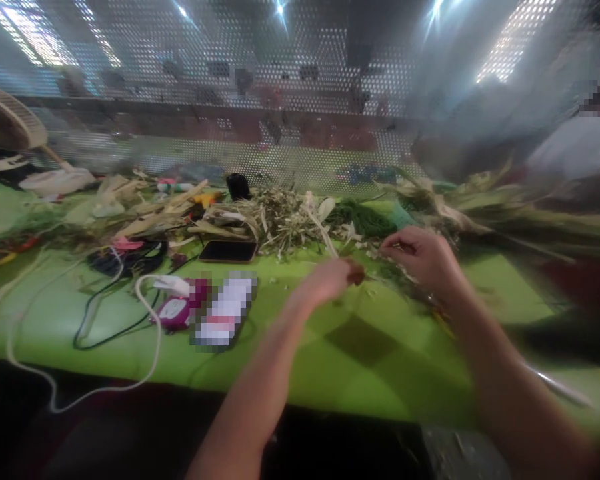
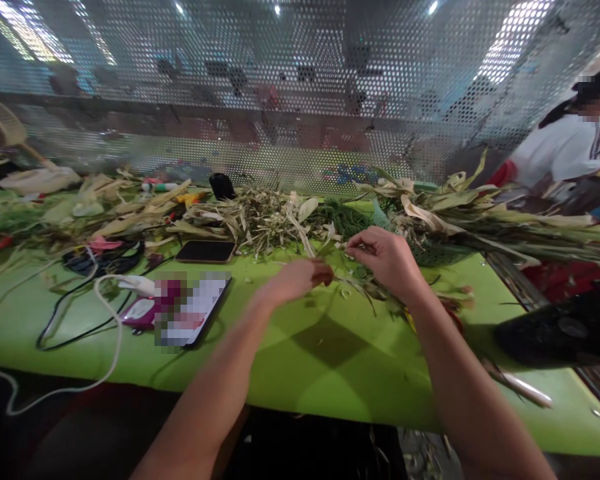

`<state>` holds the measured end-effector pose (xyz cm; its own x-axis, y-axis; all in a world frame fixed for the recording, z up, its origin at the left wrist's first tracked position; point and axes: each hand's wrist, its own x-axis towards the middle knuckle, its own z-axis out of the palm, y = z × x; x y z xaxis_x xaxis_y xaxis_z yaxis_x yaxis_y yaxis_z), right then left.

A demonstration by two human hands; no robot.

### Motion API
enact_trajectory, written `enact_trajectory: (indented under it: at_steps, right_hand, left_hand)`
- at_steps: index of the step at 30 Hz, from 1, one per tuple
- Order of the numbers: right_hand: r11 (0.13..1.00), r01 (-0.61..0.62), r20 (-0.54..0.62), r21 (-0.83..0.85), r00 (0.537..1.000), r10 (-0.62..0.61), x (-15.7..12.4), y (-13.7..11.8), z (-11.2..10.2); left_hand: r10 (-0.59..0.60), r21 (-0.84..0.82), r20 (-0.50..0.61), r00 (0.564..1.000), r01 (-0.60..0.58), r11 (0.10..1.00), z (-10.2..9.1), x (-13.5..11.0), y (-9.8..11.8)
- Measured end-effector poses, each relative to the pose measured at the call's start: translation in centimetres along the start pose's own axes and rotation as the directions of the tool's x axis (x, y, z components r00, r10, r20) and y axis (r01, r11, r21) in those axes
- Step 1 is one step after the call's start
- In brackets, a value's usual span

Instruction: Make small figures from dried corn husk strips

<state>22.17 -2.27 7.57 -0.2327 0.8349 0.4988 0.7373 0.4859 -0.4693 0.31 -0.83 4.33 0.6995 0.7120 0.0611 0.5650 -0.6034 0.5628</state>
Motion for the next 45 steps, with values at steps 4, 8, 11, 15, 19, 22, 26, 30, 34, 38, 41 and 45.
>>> enact_trajectory:
  at_steps: [4, 8, 11, 15, 19, 22, 26, 30, 34, 38, 41, 45]
  right_hand:
    - [0.962, -0.191, 0.088, 0.194, 0.980, 0.176, 0.2, 3.1, 1.6]
    - [0.945, -0.230, 0.108, 0.234, 0.972, 0.210, -0.1, 3.2, 3.2]
    - [0.978, -0.137, 0.085, 0.155, 0.988, 0.125, -0.6, 1.5, 3.9]
    - [0.994, 0.104, 0.130, 0.017, 0.986, -0.105, -1.3, -1.3, 4.3]
    - [0.976, 0.215, 0.123, -0.040, 0.970, -0.209, -1.6, -2.5, 3.9]
    - [0.977, 0.214, 0.089, -0.020, 0.973, -0.212, -1.3, -1.6, 2.9]
    - [0.999, 0.032, 0.060, 0.036, 0.998, -0.034, -0.6, 1.3, 1.9]
    - [0.950, -0.159, 0.087, 0.267, 0.986, 0.140, -0.3, 3.2, 2.7]
    - [0.956, -0.168, 0.106, 0.239, 0.984, 0.146, -0.6, 2.1, 4.4]
    - [0.989, -0.025, 0.146, 0.144, 0.989, 0.004, -1.4, -0.5, 5.2]
    - [0.991, 0.032, 0.172, 0.127, 0.984, -0.054, -2.0, -2.2, 4.9]
    - [0.994, 0.105, 0.288, 0.033, 0.951, -0.110, -2.2, -2.3, 3.6]
  left_hand:
    - [0.115, -0.401, -0.010, 0.993, -0.109, 0.910, 0.0, 0.0, -0.2]
    - [-0.126, -0.625, -0.238, 0.963, -0.052, 0.779, 0.3, 0.4, -1.5]
    - [-0.347, -0.634, -0.345, 0.872, 0.056, 0.771, 0.4, 0.7, -2.2]
    - [-0.370, -0.336, -0.428, 0.825, 0.234, 0.912, 0.6, 0.9, -1.8]
    - [-0.180, 0.138, -0.433, 0.883, 0.262, 0.955, 1.1, 0.8, -1.0]
    - [-0.126, 0.247, -0.238, 0.963, 0.185, 0.951, 1.1, 0.7, -0.5]
    - [0.018, -0.020, 0.006, 1.000, -0.018, 1.000, 0.1, 0.0, 0.1]
    - [0.033, -0.439, -0.097, 0.995, -0.072, 0.895, -0.8, -0.6, -0.2]
    - [-0.257, -0.598, -0.297, 0.919, 0.031, 0.801, -0.4, -0.1, -1.2]
    - [-0.406, -0.562, -0.380, 0.831, 0.142, 0.815, 0.4, 0.7, -1.7]
    - [-0.425, -0.484, -0.487, 0.763, 0.169, 0.859, 0.5, 1.1, -2.2]
    - [-0.474, -0.512, -0.541, 0.695, 0.176, 0.841, 0.0, 1.0, -3.2]
